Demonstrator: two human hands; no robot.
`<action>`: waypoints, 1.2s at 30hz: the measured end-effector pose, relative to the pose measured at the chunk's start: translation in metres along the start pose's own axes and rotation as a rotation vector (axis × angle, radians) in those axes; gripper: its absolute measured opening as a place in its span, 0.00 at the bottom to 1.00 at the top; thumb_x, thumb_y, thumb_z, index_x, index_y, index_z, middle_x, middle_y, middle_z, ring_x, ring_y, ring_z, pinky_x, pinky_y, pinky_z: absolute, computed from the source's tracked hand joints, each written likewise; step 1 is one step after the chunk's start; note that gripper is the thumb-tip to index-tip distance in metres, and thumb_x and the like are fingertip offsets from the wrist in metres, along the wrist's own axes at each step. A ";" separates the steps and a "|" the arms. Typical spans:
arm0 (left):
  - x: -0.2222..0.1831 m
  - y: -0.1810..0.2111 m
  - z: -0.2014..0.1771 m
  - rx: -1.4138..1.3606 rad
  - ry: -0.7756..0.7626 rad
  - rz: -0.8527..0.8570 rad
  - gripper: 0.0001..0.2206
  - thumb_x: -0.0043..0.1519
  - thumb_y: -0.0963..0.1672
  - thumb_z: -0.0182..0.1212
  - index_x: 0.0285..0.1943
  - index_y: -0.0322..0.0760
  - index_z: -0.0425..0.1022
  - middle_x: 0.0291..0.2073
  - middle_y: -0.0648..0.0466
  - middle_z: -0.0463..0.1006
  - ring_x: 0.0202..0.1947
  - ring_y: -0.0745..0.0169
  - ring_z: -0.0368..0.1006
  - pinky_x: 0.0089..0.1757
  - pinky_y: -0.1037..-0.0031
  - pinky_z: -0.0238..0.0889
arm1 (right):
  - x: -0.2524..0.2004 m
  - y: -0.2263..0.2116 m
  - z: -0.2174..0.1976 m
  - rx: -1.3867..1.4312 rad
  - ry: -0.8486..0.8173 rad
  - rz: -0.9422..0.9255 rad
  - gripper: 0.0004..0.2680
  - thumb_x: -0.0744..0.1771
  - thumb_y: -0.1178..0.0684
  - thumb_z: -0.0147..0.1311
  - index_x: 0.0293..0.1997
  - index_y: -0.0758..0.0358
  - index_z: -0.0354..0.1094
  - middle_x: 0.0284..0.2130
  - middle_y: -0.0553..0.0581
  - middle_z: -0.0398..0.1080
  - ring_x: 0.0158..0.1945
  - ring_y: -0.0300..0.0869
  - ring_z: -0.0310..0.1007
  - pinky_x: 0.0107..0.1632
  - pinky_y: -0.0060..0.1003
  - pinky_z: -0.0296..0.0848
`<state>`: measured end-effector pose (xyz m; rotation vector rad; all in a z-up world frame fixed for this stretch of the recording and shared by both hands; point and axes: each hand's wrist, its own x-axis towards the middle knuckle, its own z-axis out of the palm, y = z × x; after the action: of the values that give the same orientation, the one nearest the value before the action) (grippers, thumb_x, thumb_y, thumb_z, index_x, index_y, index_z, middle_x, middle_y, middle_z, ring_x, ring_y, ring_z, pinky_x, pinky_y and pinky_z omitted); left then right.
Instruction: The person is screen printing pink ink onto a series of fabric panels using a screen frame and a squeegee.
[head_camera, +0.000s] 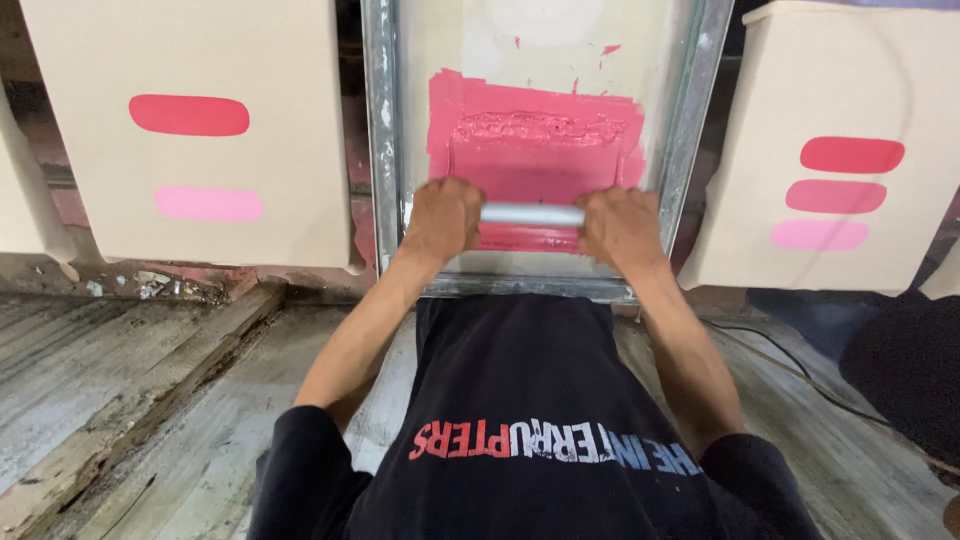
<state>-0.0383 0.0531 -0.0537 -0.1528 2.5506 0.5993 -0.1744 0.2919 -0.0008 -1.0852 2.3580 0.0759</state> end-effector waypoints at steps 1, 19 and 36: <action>0.009 -0.002 -0.006 0.027 0.105 -0.008 0.10 0.43 0.41 0.76 0.32 0.34 0.84 0.26 0.43 0.80 0.32 0.38 0.81 0.36 0.54 0.76 | 0.009 0.004 -0.002 -0.092 0.052 0.031 0.06 0.58 0.47 0.60 0.31 0.53 0.79 0.21 0.56 0.75 0.31 0.58 0.81 0.31 0.48 0.74; -0.011 0.005 -0.010 0.021 0.229 0.047 0.10 0.46 0.32 0.61 0.19 0.38 0.75 0.15 0.56 0.72 0.17 0.59 0.67 0.34 0.66 0.69 | 0.007 -0.003 0.001 -0.109 0.092 -0.078 0.08 0.62 0.52 0.62 0.43 0.46 0.80 0.20 0.43 0.75 0.22 0.42 0.75 0.31 0.40 0.81; 0.048 -0.018 -0.042 0.168 0.324 -0.001 0.07 0.49 0.41 0.75 0.34 0.44 0.83 0.16 0.59 0.75 0.18 0.62 0.70 0.38 0.67 0.72 | 0.066 0.015 -0.029 -0.289 -0.075 0.104 0.12 0.66 0.35 0.54 0.50 0.40 0.77 0.29 0.54 0.75 0.34 0.49 0.75 0.43 0.43 0.71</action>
<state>-0.0950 0.0188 -0.0519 -0.2065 2.8992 0.3814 -0.2334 0.2488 -0.0106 -1.0672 2.3832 0.4995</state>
